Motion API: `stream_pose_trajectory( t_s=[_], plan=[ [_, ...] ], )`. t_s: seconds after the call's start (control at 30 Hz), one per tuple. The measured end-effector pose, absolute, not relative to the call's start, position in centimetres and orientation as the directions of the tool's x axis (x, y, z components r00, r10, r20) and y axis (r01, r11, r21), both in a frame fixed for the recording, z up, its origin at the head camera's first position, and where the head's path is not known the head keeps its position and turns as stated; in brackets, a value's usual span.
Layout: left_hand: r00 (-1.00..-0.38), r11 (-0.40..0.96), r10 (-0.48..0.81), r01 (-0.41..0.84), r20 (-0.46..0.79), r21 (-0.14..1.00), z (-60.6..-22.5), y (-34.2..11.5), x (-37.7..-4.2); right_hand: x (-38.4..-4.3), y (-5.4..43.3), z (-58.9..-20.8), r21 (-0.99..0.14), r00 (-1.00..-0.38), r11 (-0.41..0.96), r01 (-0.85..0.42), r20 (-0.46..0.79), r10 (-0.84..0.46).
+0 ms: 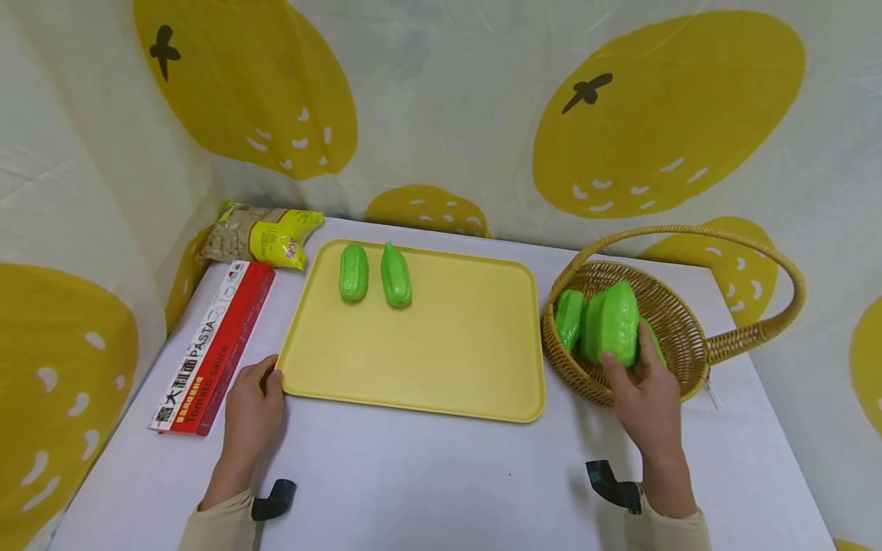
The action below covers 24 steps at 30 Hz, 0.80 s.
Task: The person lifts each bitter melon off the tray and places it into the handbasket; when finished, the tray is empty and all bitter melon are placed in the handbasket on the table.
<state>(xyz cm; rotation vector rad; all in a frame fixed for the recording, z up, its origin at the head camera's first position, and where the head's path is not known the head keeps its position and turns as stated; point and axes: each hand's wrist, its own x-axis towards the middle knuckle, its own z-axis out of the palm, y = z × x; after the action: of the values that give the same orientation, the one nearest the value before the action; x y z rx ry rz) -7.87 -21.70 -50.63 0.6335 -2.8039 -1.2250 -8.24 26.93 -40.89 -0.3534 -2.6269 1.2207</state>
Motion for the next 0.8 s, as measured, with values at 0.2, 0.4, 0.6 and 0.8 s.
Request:
stream_pose_trajectory(
  t_s=[0.2, 0.4, 0.6, 0.8],
  plan=[
    [-0.918, 0.613, -0.372, -0.354, -0.137, 0.707, -50.7, -21.7, -7.8, -8.7, 28.4, -41.3, -0.770, -0.945, 0.624, 0.131, 0.092, 0.313],
    [-0.916, 0.614, -0.377, -0.359, -0.138, 0.703, -50.7, -21.7, -7.9, -9.0, 29.2, -41.7, -0.756, -0.940, 0.642, 0.128, 0.114, 0.321],
    [-0.915, 0.621, -0.382, -0.358, -0.129, 0.697, -50.6, -21.6, -7.9, -9.2, 29.8, -42.0, -0.758, -0.940, 0.639, 0.128, 0.112, 0.322],
    [-0.913, 0.619, -0.385, -0.364, -0.135, 0.697, -50.5, -21.6, -7.9, -9.5, 30.6, -42.5, -0.725, -0.939, 0.666, 0.176, 0.080, 0.334]
  ],
)
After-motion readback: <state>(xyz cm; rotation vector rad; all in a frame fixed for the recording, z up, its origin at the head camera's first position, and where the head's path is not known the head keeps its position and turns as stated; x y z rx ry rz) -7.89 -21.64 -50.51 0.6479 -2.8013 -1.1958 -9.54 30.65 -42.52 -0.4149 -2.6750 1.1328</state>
